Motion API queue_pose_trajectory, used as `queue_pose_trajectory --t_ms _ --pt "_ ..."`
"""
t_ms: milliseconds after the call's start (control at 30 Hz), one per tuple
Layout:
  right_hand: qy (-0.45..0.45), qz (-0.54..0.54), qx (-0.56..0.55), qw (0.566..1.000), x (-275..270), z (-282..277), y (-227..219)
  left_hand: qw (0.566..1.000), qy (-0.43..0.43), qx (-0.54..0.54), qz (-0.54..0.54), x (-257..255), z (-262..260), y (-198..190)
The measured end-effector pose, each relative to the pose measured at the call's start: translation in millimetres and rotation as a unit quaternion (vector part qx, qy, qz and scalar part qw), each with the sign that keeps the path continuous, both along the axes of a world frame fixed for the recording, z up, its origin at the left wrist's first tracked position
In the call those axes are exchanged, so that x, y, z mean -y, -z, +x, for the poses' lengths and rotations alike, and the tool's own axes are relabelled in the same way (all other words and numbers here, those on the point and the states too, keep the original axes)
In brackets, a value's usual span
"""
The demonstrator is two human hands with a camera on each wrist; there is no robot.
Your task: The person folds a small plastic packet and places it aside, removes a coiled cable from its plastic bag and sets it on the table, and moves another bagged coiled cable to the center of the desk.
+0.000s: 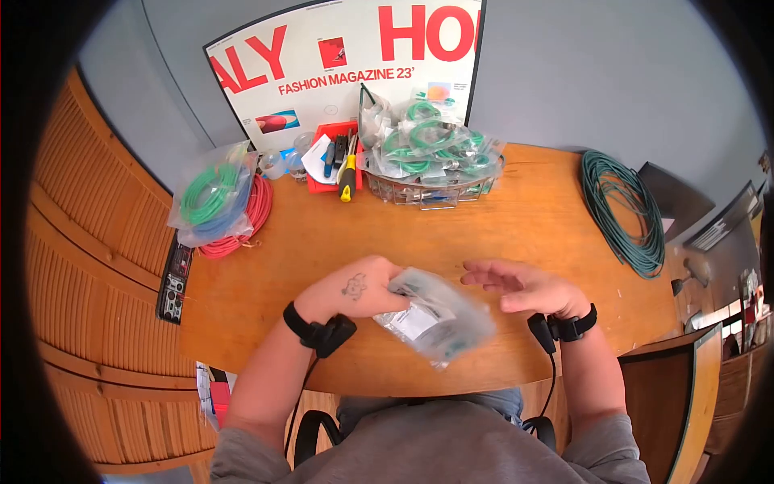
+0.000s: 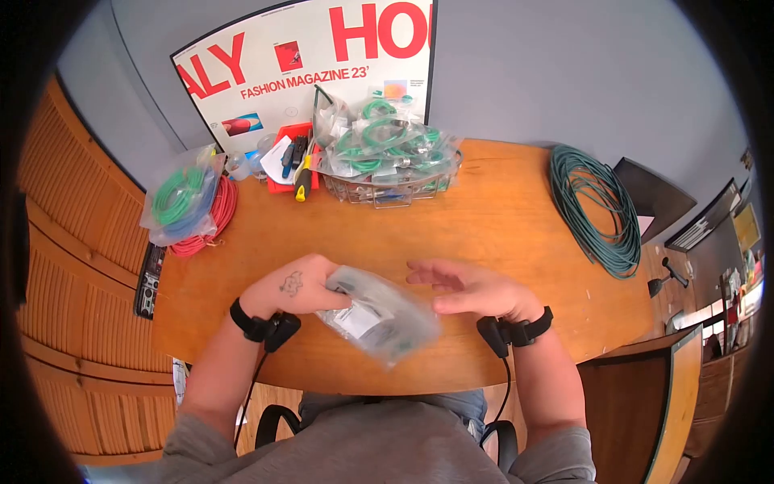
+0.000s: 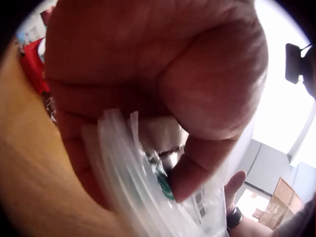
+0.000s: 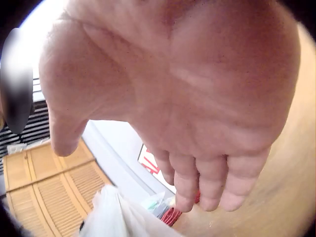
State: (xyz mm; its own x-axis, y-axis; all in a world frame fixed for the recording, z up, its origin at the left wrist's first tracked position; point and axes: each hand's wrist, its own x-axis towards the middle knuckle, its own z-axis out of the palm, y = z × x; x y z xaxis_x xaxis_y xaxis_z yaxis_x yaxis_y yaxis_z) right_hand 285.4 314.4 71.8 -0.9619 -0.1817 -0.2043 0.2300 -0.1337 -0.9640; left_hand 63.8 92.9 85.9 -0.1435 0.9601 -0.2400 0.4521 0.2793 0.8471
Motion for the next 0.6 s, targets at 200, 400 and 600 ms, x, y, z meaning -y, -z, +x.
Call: queue_pose_trajectory --t_ms 200,400,600 --pt "0.002 0.272 0.035 0.962 47.4 -23.8 -19.0 0.989 0.110 -0.068 -0.070 -18.6 -6.6 -18.3" --pt "0.193 0.080 0.084 0.974 37.5 -17.5 16.2 0.874 -0.149 0.455 0.081 -1.5 -21.3 37.5" --pt "0.261 0.045 0.074 0.961 29.0 -29.7 18.2 0.854 -0.142 0.492 0.090 -14.0 18.7 62.7"
